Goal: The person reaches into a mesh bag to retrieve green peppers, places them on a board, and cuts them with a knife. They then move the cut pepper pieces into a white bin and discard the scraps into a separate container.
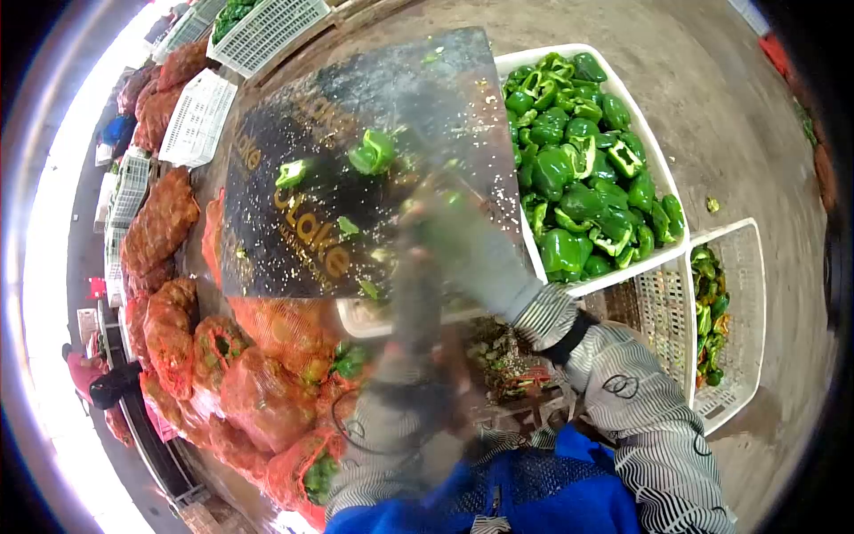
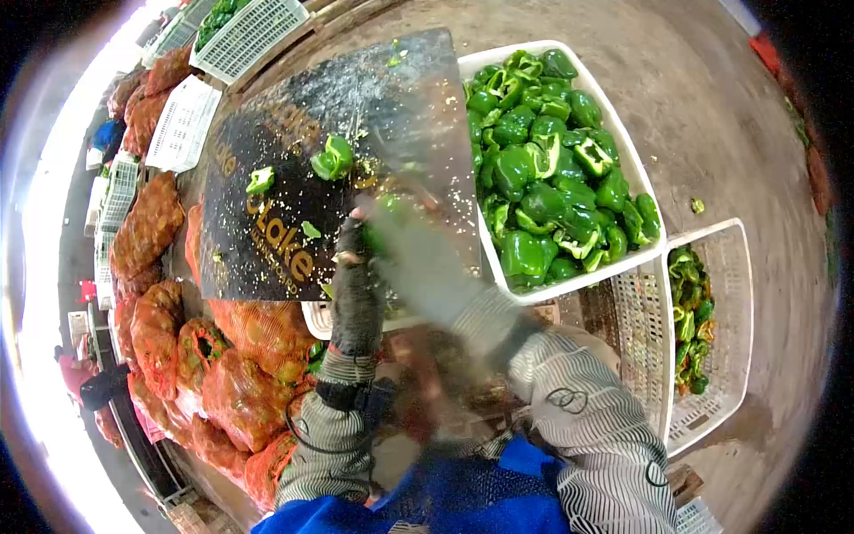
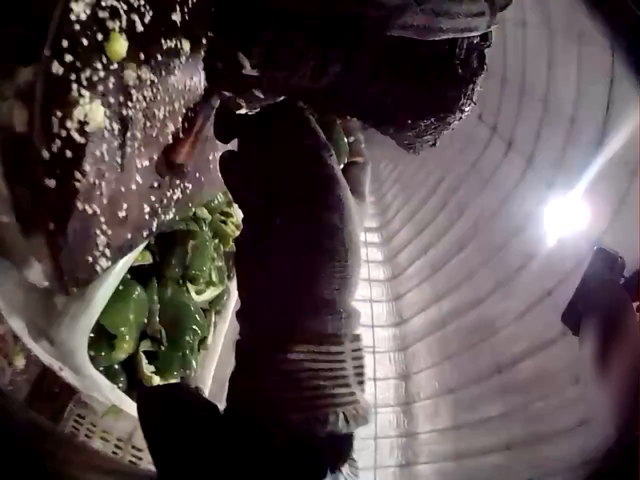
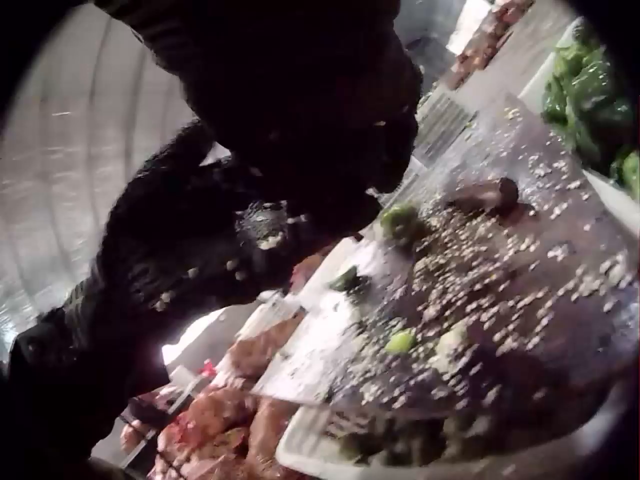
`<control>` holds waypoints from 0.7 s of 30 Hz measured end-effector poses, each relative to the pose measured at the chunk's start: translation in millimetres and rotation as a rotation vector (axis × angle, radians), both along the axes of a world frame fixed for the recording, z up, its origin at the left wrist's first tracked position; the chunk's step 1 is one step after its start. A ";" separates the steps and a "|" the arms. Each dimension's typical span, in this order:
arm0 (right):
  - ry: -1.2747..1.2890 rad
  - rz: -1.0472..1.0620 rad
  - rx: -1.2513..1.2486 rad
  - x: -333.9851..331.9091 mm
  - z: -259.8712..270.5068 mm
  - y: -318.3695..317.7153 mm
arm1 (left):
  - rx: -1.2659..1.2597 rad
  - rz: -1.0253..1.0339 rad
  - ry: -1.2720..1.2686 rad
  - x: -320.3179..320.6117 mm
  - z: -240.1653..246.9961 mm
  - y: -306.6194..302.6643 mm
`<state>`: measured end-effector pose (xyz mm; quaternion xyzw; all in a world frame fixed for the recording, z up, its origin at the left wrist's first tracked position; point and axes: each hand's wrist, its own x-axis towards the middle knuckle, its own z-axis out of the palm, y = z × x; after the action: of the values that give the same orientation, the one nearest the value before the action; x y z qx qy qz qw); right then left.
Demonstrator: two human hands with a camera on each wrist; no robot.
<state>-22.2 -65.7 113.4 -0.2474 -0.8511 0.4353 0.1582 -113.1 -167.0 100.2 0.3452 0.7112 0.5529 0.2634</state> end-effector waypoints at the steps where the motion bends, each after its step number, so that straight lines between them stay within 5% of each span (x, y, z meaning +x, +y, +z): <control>1: 0.352 -0.007 -0.304 1.0 -18.5 23.6 | -0.072 -0.243 0.598 -8.3 -11.0 8.9; 2: 0.245 -0.142 -0.211 10.1 11.4 46.8 | 0.261 -0.243 -0.026 -2.6 21.4 29.5; 3: 0.292 -0.244 -0.129 7.8 3.1 69.8 | 0.261 -0.229 -0.018 -15.8 18.3 42.3; 4: 0.165 -0.344 -0.260 7.3 -2.0 97.2 | 0.260 -0.134 0.094 -29.1 14.3 54.1; 7: 0.326 -0.479 -0.266 20.1 -29.8 160.6 | 0.086 0.202 0.197 -88.4 6.1 76.5; 8: 0.127 -0.471 0.119 33.1 -54.2 182.9 | -0.064 0.109 1.156 -127.7 -15.3 77.4; 9: -0.224 -0.486 0.227 46.4 -72.4 196.2 | -0.440 0.316 0.810 -139.0 -17.0 85.8; 11: -0.712 -0.441 0.395 63.6 -97.8 202.1 | -0.728 0.170 0.972 -174.3 -40.5 97.9; 15: -0.765 -0.405 0.333 61.1 -69.0 196.1 | -0.856 -0.086 0.814 -189.9 -40.2 113.8; 17: -0.529 -0.380 0.424 51.3 -65.1 197.1 | -0.732 0.007 0.876 -189.7 -59.6 103.0; 21: -0.084 -0.164 0.211 11.0 -45.8 151.4 | -0.642 0.125 0.639 -145.3 -47.7 64.4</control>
<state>-11.3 85.7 67.6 -0.3160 -0.8750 0.3181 0.1825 -258.4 -102.6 52.5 0.3560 0.9115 0.1852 0.0905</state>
